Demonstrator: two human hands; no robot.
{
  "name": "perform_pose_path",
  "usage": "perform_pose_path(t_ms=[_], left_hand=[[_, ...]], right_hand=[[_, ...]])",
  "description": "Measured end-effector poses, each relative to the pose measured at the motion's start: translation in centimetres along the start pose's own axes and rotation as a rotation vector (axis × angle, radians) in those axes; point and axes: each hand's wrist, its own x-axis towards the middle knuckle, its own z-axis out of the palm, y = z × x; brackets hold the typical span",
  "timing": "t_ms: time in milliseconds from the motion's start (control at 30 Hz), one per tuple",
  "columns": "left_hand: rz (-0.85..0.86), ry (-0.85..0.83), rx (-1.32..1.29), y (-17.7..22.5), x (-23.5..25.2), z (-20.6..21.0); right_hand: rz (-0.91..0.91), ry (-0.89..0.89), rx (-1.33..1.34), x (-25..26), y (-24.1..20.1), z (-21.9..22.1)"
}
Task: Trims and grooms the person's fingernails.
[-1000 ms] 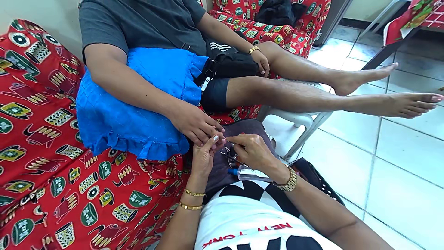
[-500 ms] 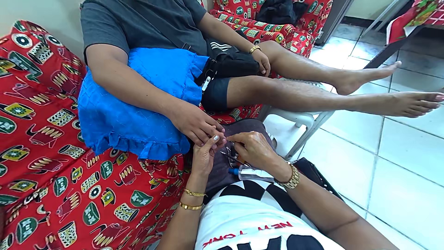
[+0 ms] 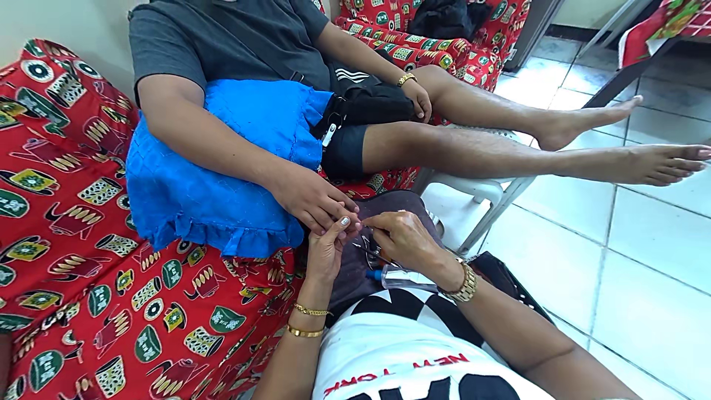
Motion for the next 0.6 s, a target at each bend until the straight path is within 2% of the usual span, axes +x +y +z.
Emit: perform_pose_path(t_ms=[333,600], left_hand=[[0.007,0.002,0.003,0.03,-0.03,-0.09],[0.011,-0.026,-0.006,-0.04,0.06,-0.48]], right_hand=[[-0.043,0.017,0.023,-0.08,0.46,0.49],[0.021,-0.016,0.132,-0.02,0.42,0.25]])
